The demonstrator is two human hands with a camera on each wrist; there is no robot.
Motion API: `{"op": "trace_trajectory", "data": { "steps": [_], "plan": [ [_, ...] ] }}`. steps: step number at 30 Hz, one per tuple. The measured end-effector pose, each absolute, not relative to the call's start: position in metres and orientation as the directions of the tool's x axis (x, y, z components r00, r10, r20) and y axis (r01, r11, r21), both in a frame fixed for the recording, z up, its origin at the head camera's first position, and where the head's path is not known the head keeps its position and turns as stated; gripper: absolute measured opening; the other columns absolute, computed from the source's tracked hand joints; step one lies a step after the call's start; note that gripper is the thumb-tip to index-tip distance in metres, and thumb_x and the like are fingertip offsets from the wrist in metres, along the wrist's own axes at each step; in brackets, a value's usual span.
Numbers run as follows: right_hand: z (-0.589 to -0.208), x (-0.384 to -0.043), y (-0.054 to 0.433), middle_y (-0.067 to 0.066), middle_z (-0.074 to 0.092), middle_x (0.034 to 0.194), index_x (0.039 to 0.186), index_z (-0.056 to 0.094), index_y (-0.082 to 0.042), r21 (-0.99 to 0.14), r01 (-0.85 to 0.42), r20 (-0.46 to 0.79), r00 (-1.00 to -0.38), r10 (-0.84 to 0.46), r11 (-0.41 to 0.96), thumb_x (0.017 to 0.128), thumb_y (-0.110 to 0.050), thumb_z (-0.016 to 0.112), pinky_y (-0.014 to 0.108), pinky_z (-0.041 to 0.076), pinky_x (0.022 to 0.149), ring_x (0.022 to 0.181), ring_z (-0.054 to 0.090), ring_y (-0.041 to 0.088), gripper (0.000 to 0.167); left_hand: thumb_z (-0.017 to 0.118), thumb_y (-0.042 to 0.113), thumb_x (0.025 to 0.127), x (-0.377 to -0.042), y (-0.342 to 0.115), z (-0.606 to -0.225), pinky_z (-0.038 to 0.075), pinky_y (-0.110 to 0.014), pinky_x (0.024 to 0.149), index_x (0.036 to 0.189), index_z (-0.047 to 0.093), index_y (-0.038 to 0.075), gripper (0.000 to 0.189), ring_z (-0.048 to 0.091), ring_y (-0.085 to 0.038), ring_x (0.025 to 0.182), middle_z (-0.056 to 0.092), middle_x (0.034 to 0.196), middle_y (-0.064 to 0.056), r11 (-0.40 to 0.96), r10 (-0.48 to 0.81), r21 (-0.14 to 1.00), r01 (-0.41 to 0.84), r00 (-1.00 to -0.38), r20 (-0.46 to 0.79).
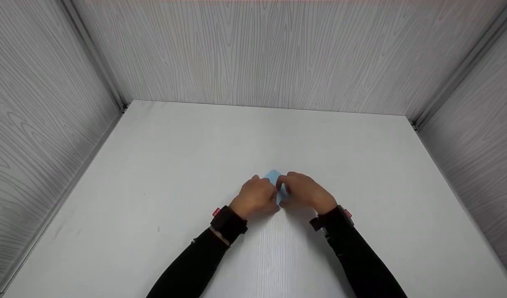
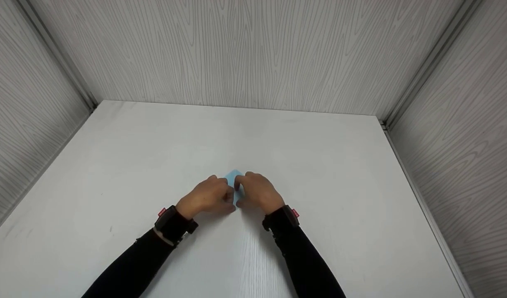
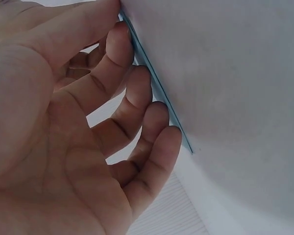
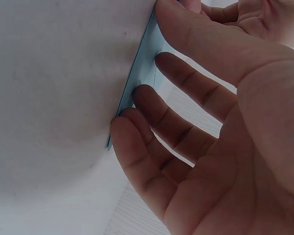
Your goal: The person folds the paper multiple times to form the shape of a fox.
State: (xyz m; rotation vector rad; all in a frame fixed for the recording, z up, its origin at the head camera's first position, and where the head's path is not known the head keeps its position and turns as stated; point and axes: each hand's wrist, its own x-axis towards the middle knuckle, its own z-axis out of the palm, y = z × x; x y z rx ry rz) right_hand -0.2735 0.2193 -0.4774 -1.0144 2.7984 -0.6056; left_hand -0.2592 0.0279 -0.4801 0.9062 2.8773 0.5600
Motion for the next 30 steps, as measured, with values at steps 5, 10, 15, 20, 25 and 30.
{"op": "trace_trajectory", "data": {
  "steps": [5,10,15,20,25,30],
  "plan": [
    [-0.477,-0.273,0.220,0.013,0.059,0.086,0.108,0.068,-0.006,-0.397,-0.609,0.054,-0.763,-0.645,0.687,0.079,-0.008,0.086,0.030,0.043,0.070,0.077,0.048,0.017,0.034,0.085,0.018,0.078,-0.259,0.028,-0.480,0.037,-0.029,0.072,0.052,0.059,0.013,0.037,0.041,-0.010,0.058,0.043,0.050,0.010,0.762,0.560,0.365,0.534,-0.827,0.041],
    [-0.477,-0.272,0.221,0.014,0.059,0.086,0.108,0.068,-0.005,-0.394,-0.611,0.059,-0.762,-0.644,0.687,0.079,-0.008,0.086,0.030,0.043,0.070,0.078,0.048,0.018,0.034,0.085,0.020,0.078,-0.258,0.029,-0.480,0.039,-0.030,0.070,0.054,0.065,0.013,0.032,0.043,-0.011,0.060,0.048,0.053,0.010,0.762,0.564,0.357,0.540,-0.824,0.042],
    [-0.477,-0.271,0.222,0.013,0.059,0.086,0.108,0.067,-0.006,-0.402,-0.596,0.050,-0.772,-0.634,0.695,0.079,-0.008,0.086,0.030,0.043,0.070,0.079,0.048,0.018,0.035,0.085,0.017,0.079,-0.259,0.029,-0.478,0.042,-0.033,0.081,0.053,0.059,0.013,0.037,0.039,-0.010,0.057,0.042,0.052,0.010,0.759,0.576,0.357,0.544,-0.817,0.020],
    [-0.475,-0.270,0.222,0.014,0.060,0.087,0.109,0.067,-0.004,-0.406,-0.593,0.049,-0.774,-0.632,0.695,0.079,-0.007,0.086,0.030,0.044,0.072,0.080,0.049,0.019,0.036,0.078,0.008,0.081,-0.262,0.026,-0.478,0.043,-0.035,0.087,0.054,0.055,0.012,0.036,0.037,-0.012,0.057,0.037,0.051,0.009,0.745,0.579,0.409,0.527,-0.815,-0.005],
    [-0.476,-0.270,0.219,0.014,0.060,0.091,0.111,0.067,-0.005,-0.405,-0.564,0.009,-0.789,-0.614,0.719,0.081,-0.009,0.087,0.032,0.046,0.073,0.081,0.050,0.019,0.037,0.072,0.001,0.080,-0.266,0.019,-0.479,0.045,-0.035,0.090,0.053,0.052,0.014,0.036,0.036,-0.011,0.057,0.035,0.051,0.010,0.745,0.554,0.474,0.470,-0.831,-0.047],
    [-0.476,-0.270,0.215,0.012,0.060,0.094,0.114,0.068,-0.008,-0.397,-0.503,-0.058,-0.821,-0.568,0.768,0.082,-0.013,0.087,0.035,0.047,0.076,0.083,0.051,0.019,0.037,0.073,0.001,0.079,-0.270,0.012,-0.480,0.040,-0.027,0.061,0.057,0.057,0.015,0.030,0.041,-0.010,0.058,0.043,0.055,0.010,0.752,0.525,0.523,0.402,-0.845,-0.105]
  ]
}}
